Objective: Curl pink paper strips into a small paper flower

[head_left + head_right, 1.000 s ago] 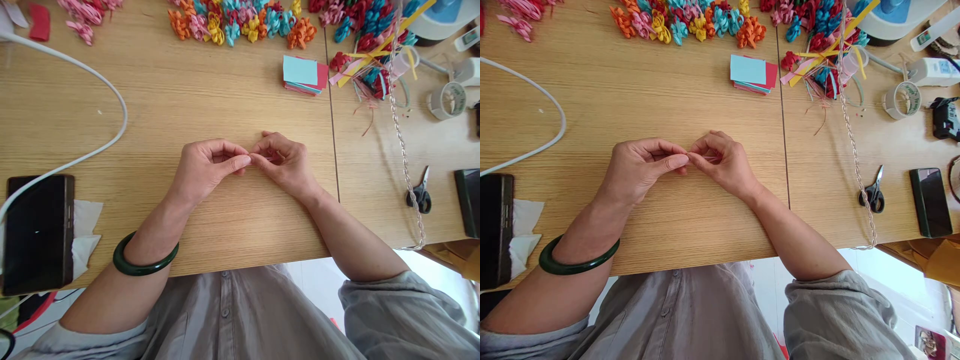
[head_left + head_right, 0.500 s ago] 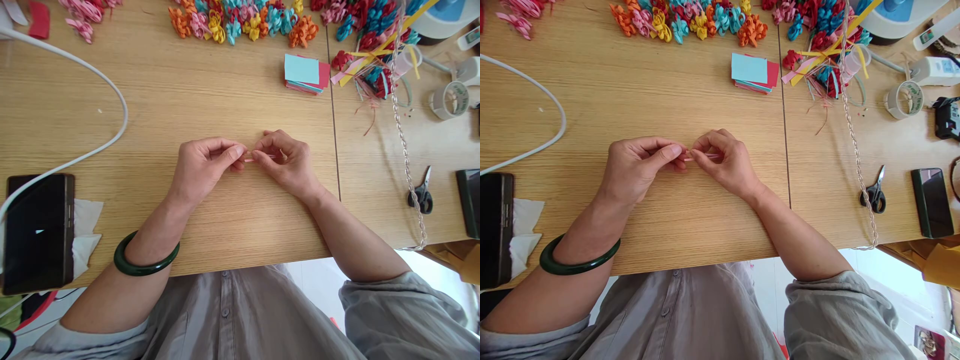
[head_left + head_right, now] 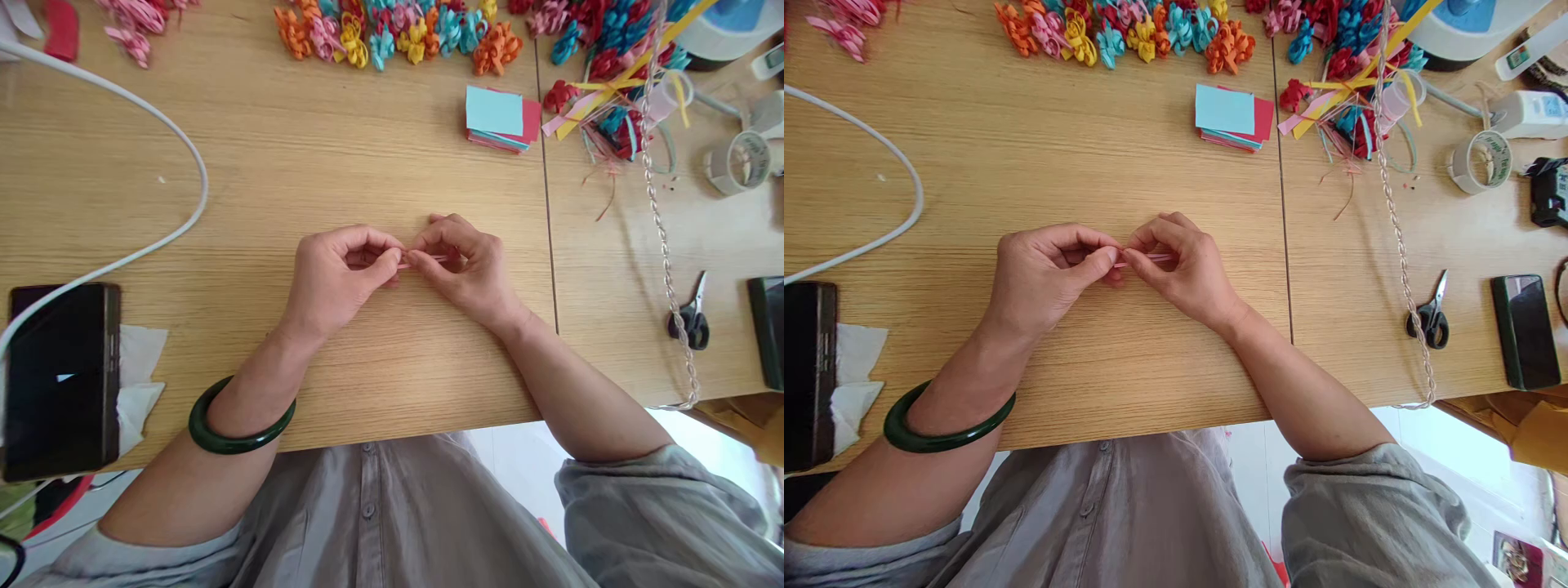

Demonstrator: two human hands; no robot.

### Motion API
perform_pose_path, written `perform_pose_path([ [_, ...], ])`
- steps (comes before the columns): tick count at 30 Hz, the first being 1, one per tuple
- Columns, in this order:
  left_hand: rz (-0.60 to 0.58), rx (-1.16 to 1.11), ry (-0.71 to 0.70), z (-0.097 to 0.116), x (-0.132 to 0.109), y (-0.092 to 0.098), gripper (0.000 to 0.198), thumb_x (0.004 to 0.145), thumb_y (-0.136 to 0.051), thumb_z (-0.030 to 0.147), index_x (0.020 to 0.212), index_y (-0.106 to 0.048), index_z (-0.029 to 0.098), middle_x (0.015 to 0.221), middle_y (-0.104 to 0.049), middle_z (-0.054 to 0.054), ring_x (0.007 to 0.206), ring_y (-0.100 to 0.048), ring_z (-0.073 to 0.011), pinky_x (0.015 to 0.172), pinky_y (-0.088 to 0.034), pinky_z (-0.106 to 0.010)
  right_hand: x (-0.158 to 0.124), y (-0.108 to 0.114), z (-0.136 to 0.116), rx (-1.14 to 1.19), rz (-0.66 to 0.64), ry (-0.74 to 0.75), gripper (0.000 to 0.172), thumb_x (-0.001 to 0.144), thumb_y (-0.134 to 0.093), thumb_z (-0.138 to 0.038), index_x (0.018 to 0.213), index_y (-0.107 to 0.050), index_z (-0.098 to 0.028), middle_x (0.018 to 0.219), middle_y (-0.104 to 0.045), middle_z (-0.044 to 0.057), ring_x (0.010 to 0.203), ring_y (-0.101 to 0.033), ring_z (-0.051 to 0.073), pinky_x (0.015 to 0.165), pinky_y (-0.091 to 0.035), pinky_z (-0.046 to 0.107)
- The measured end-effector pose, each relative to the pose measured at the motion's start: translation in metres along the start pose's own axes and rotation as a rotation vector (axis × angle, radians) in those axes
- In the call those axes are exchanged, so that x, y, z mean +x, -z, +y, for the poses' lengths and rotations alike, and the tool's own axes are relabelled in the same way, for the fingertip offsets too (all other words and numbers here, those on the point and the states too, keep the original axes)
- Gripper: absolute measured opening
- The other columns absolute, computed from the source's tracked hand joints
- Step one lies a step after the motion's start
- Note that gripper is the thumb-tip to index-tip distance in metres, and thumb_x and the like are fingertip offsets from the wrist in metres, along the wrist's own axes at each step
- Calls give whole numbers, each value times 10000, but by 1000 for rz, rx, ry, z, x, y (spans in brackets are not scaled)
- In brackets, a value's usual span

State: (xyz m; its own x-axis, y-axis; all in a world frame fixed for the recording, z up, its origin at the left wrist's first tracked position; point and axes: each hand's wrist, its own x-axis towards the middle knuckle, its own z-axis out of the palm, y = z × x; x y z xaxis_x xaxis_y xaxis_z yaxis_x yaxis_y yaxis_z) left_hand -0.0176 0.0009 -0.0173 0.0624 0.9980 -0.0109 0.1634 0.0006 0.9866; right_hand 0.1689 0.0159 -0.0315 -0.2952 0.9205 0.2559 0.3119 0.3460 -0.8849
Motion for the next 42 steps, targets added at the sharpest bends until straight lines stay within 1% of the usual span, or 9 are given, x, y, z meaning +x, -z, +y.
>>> perform_pose_path([
  [6,132,289,-202,-2,-5,-6,104,799,-702,142,751,-737,227,721,-743,26,613,-669,-120,595,-533,-233,-2,-3,0,-67,25,135,189,960,-714,-361,829,-710,-224,787,-701,-5,852,-667,166,1121,-531,506],
  [10,234,501,-324,1,-9,-12,118,806,-686,132,741,-720,224,745,-737,14,676,-673,-144,672,-542,-273,-2,-4,-1,-125,68,176,245,963,-702,-447,827,-702,-243,770,-702,-6,864,-665,186,1144,-509,541],
  [12,209,392,-278,2,-9,-12,100,851,-688,171,797,-754,223,795,-760,5,717,-703,-149,708,-570,-273,-2,-4,-1,-109,86,141,274,963,-690,-492,849,-710,-244,801,-717,0,887,-668,188,1151,-502,541],
  [15,120,49,-72,2,-7,-9,119,922,-688,263,897,-796,219,869,-789,-7,707,-731,-146,703,-616,-269,-2,-4,-1,-35,98,88,302,963,-684,-512,868,-724,-228,825,-721,2,891,-667,168,1146,-498,505],
  [17,75,-125,51,2,-4,-6,145,934,-702,309,920,-810,213,887,-798,-14,694,-740,-146,692,-636,-274,-1,-4,1,25,103,35,328,955,-689,-526,870,-729,-212,838,-712,8,877,-661,153,1046,-550,435],
  [20,30,-235,130,4,-3,-3,136,906,-751,320,916,-830,210,893,-808,-15,720,-752,-145,711,-650,-268,-1,-3,2,98,99,-53,386,924,-705,-573,882,-736,-191,860,-696,20,838,-647,138,806,-576,317],
  [22,14,-249,141,5,-2,-3,115,883,-777,306,909,-840,214,884,-813,-11,730,-756,-144,725,-654,-263,-1,-3,3,121,96,-77,408,907,-717,-590,878,-740,-184,852,-690,21,820,-641,131,750,-558,290],
  [32,56,-149,85,3,-2,-3,49,815,-827,198,822,-848,243,754,-797,18,657,-742,-134,697,-642,-233,0,-2,0,91,60,-73,411,898,-719,-608,849,-748,-201,850,-697,20,800,-639,133,796,-587,321],
  [42,94,48,-36,2,-5,-5,82,840,-774,171,830,-816,241,782,-801,36,678,-754,-123,660,-611,-200,-1,-2,0,45,19,-39,262,934,-734,-452,870,-749,-199,865,-721,22,886,-662,160,908,-586,374],
])
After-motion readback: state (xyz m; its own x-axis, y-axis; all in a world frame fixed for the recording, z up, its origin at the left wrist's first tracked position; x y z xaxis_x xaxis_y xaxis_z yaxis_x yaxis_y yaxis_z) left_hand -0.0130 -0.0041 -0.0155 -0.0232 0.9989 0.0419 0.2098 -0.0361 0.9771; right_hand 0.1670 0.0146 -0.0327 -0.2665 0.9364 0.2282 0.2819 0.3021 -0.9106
